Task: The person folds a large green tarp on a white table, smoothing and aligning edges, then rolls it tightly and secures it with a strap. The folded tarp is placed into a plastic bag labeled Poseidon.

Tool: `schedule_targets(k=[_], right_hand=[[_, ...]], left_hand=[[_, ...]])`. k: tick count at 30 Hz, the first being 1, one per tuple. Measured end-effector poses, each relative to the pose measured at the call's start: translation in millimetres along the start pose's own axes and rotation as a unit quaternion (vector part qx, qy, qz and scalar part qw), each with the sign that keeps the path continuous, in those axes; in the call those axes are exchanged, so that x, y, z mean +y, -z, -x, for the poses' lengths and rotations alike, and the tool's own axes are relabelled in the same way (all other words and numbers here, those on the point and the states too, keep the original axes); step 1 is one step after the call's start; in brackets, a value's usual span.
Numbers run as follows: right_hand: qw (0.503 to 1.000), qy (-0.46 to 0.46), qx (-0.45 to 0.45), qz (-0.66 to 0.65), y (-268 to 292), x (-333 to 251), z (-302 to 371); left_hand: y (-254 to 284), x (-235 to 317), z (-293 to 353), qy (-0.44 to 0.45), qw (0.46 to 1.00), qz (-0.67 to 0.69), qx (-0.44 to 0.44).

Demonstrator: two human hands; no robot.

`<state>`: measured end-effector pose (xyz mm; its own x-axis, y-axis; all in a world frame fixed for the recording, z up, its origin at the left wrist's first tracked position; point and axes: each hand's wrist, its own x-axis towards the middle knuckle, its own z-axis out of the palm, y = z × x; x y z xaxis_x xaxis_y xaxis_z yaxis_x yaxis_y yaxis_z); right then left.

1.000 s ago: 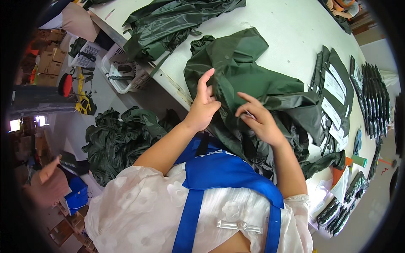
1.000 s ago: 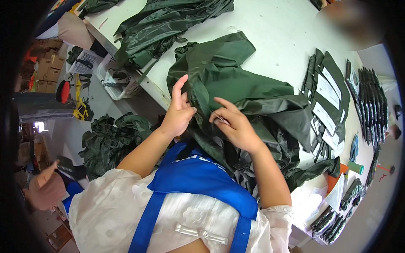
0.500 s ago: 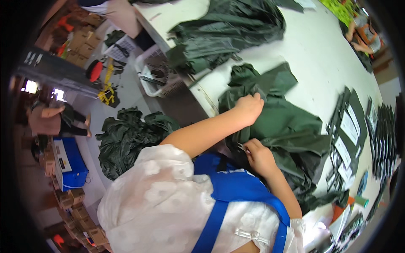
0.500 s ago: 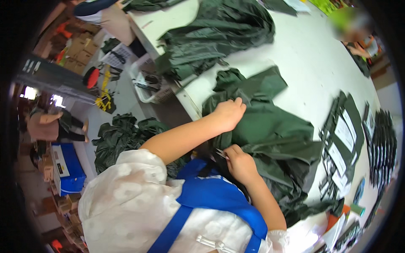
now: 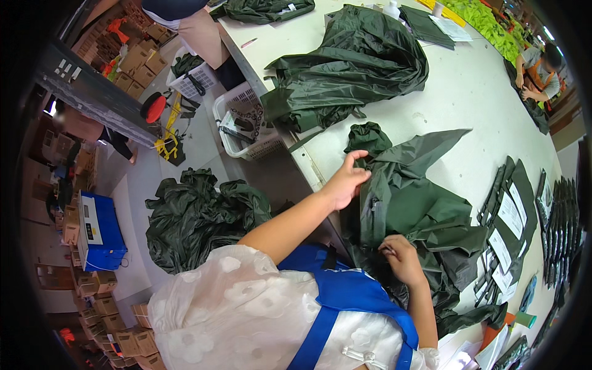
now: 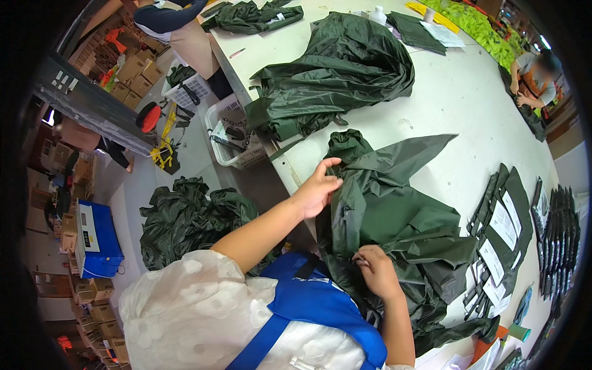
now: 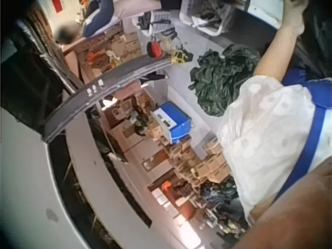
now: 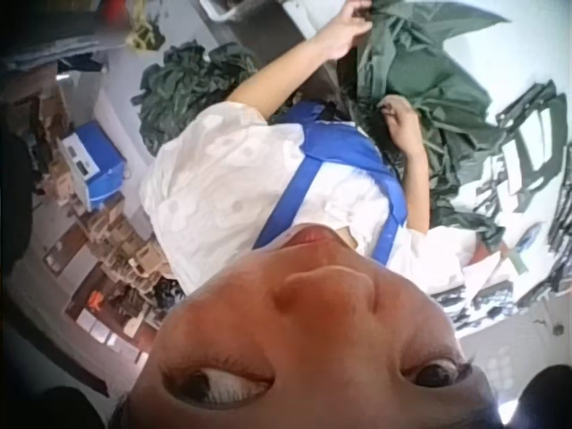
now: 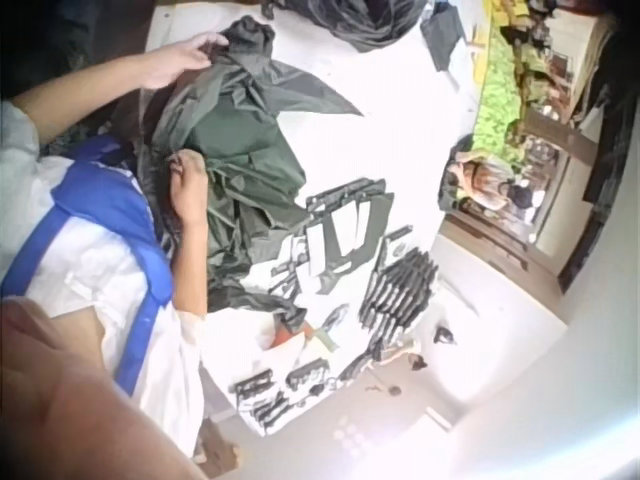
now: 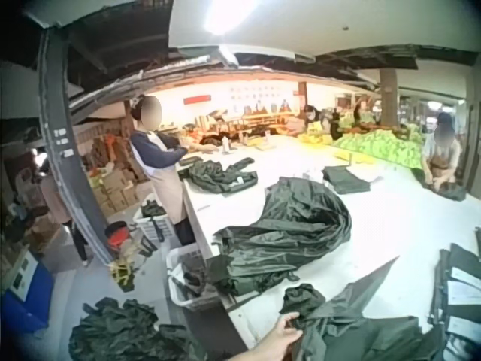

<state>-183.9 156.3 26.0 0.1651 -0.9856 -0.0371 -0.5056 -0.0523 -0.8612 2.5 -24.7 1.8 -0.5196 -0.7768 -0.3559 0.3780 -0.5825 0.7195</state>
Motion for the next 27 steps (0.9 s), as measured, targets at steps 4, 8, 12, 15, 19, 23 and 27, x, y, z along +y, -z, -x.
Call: schedule_targets(k=[4,8,12,15,19,23,27], right_hand=[[0.957,-0.073,0.116,-0.256,26,-24,-21],[0.956,-0.081,0.071,-0.275,22,-23,-42],[0.967,-0.07,0.075,-0.233,18,-26,-38],[0.965,-0.053,0.093,-0.239,14,-26,-31],[0.916,-0.106,0.102,-0.373,16,-18,-19],[0.877,-0.113,0.157,-0.439,23,-8,-18],[0.965,-0.092,-0.01,-0.246,21,-16,-15]], left_hand=[[-25,-10,23,-0.083,0.989,-0.076,-0.101],[-42,-21,26,-0.119,0.968,-0.121,-0.186],[-38,-15,38,-0.106,0.973,-0.14,-0.15],[-39,-17,42,-0.138,0.965,-0.19,-0.112],[-41,-7,48,-0.092,0.983,-0.14,-0.082],[-31,-1,24,-0.176,0.968,-0.179,-0.011],[-13,-9,42,-0.23,0.907,-0.352,0.034]])
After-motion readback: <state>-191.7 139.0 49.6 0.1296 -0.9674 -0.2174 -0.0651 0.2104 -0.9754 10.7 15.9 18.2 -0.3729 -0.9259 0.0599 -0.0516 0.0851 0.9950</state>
